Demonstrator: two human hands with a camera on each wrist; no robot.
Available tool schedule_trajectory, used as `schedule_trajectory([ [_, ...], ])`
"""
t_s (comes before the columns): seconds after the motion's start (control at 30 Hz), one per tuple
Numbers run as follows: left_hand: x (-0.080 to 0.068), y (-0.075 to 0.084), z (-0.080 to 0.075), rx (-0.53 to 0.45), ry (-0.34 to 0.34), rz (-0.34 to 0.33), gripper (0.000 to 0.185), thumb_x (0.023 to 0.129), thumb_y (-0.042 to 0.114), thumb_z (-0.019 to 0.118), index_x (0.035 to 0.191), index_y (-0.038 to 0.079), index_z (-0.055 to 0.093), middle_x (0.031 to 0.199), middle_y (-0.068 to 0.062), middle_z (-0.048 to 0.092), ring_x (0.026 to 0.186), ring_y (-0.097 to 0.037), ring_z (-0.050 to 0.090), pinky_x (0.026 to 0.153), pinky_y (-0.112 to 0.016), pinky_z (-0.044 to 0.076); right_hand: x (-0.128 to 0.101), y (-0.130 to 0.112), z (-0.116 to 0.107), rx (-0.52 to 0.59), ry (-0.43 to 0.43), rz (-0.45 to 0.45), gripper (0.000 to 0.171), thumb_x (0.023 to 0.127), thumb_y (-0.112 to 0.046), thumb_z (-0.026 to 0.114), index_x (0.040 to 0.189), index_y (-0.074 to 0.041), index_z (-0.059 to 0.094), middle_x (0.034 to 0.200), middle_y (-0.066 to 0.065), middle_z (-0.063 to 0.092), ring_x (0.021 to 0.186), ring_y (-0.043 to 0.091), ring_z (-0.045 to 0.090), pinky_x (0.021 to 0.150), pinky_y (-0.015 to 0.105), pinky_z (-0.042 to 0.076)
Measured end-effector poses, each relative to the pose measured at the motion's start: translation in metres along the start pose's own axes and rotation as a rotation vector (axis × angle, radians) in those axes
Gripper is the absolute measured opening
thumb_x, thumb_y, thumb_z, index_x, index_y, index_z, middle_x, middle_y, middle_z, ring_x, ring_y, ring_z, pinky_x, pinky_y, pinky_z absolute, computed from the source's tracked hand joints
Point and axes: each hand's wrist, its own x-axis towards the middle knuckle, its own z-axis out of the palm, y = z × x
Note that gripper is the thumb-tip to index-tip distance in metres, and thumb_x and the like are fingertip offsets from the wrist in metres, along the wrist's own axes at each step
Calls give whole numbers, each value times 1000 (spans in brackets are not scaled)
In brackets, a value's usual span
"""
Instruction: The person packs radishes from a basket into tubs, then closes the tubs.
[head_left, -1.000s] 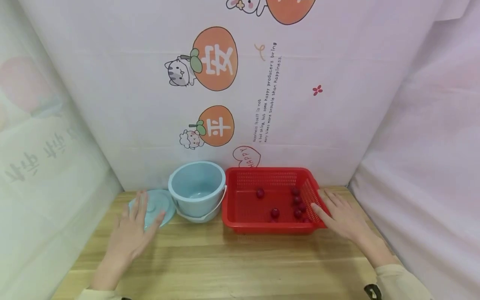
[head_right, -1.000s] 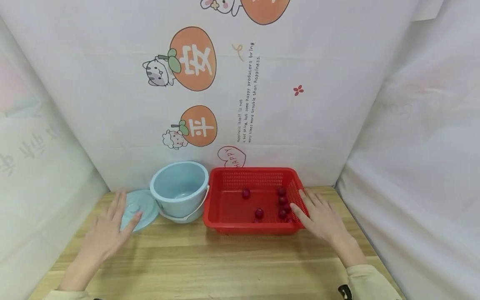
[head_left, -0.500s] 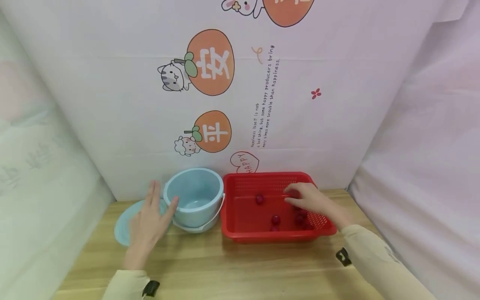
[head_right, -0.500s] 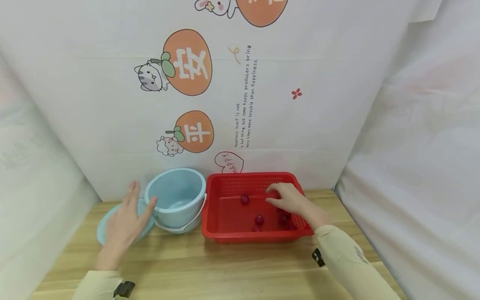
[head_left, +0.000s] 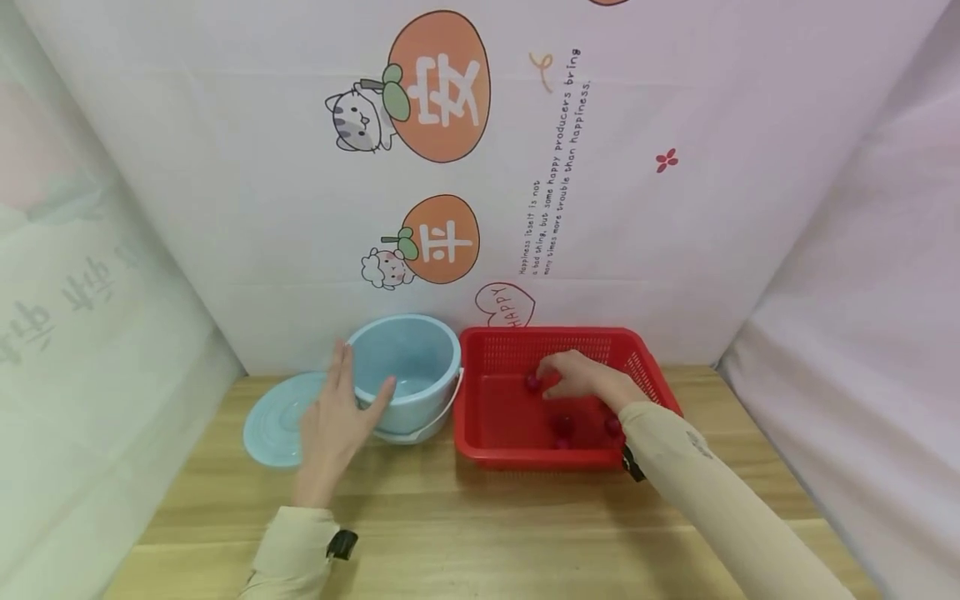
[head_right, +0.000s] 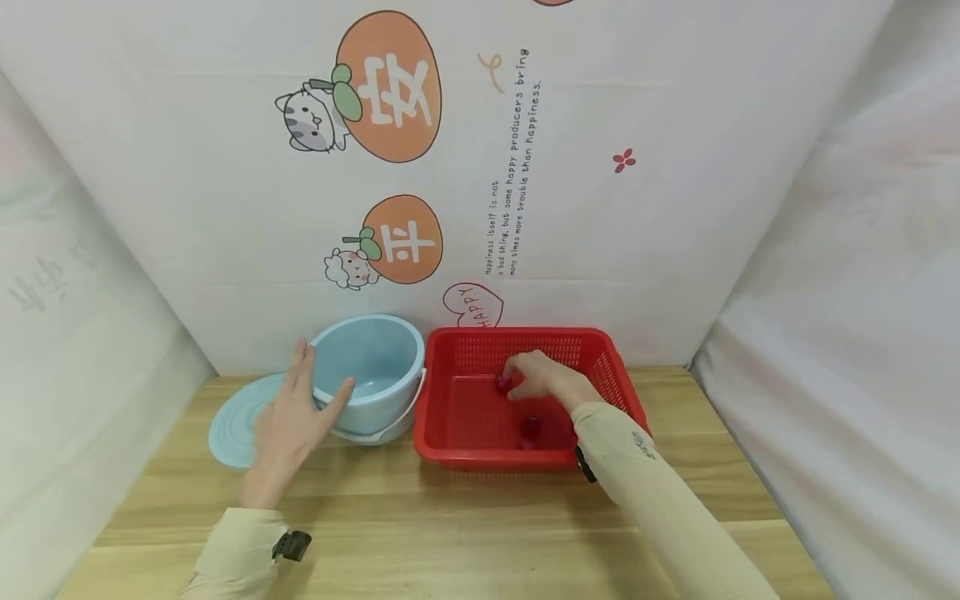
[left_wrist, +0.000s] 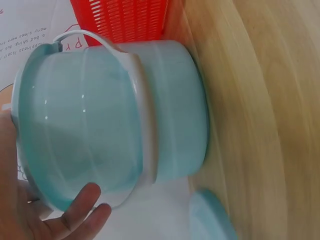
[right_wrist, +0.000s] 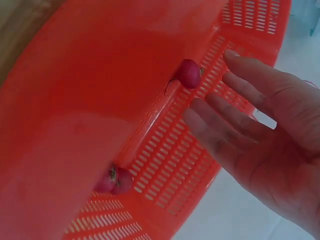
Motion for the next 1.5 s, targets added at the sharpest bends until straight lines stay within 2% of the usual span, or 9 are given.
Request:
schedule_trajectory([
  [0.17, -1, -1, 3, -32, 8, -7, 99, 99, 78, 44, 170, 13, 20, 177, 2, 13, 48, -19, 44, 41, -35, 35, 25, -1, -4, -14, -56, 45, 36, 96, -13, 77, 128, 0, 69, 126, 17, 69, 121, 36, 61, 104, 51, 51],
  [0.3, -7, -3, 6, -55, -1, -9, 97, 100, 76, 43, 170, 14, 19, 177, 3, 13, 51, -21, 51, 41, -35, 37, 37, -4, -3, 2, -106, 100, 38, 97, -16, 77, 131, -3, 67, 125, 16, 67, 117, 34, 60, 102, 51, 53],
  [0.53, -10, 0, 8, -55, 45, -20, 94, 102, 70, 48, 169, 11, 22, 176, 2, 16, 73, -30, 64, 51, -36, 43, 48, -2, 7, 32, -104, 187, 40, 92, -16, 82, 130, -8, 69, 121, 9, 70, 110, 29, 65, 99, 53, 56],
  [0.63, -11, 6, 14, -90, 34, -23, 95, 101, 70, 50, 169, 10, 21, 176, 1, 16, 65, -27, 61, 50, -36, 44, 47, 8, 21, 37, -99, 213, 38, 91, -16, 84, 126, -9, 71, 118, 7, 71, 107, 27, 65, 99, 52, 56],
  [0.87, -13, 15, 22, -170, 51, -42, 95, 99, 71, 54, 168, 14, 23, 176, 7, 16, 58, -21, 54, 53, -37, 44, 43, 29, 52, 55, 39, 30, 17, 88, 1, 82, 103, -2, 74, 99, 9, 72, 92, 24, 66, 84, 43, 59],
  [0.97, -13, 13, 23, -208, 58, -51, 95, 98, 72, 55, 169, 17, 22, 175, 7, 17, 72, -27, 64, 60, -44, 51, 40, 41, 52, 129, 47, -13, 12, 89, -1, 82, 98, -3, 74, 94, 6, 71, 85, 20, 64, 77, 38, 58],
  [1.13, -16, 13, 31, -261, 59, -63, 95, 97, 71, 59, 169, 22, 23, 174, 7, 22, 96, -39, 69, 77, -59, 55, 35, 54, 48, 402, -54, 42, 14, 94, -4, 78, 106, 2, 74, 98, 10, 71, 88, 24, 69, 79, 44, 63],
  [1.33, -14, 5, 31, -274, 79, -69, 90, 98, 67, 61, 165, 16, 31, 175, 8, 19, 84, -32, 67, 69, -51, 54, 49, 54, 42, 566, -128, -7, 21, 99, -4, 73, 115, 10, 71, 107, 16, 71, 100, 35, 72, 85, 51, 62],
  [1.5, -12, -6, 28, -299, 103, -80, 89, 99, 65, 61, 166, 17, 29, 175, 5, 18, 99, -37, 68, 75, -54, 56, 67, 51, 31, 678, -64, -48, 27, 102, -6, 69, 123, 11, 69, 114, 24, 70, 107, 41, 71, 89, 54, 60],
])
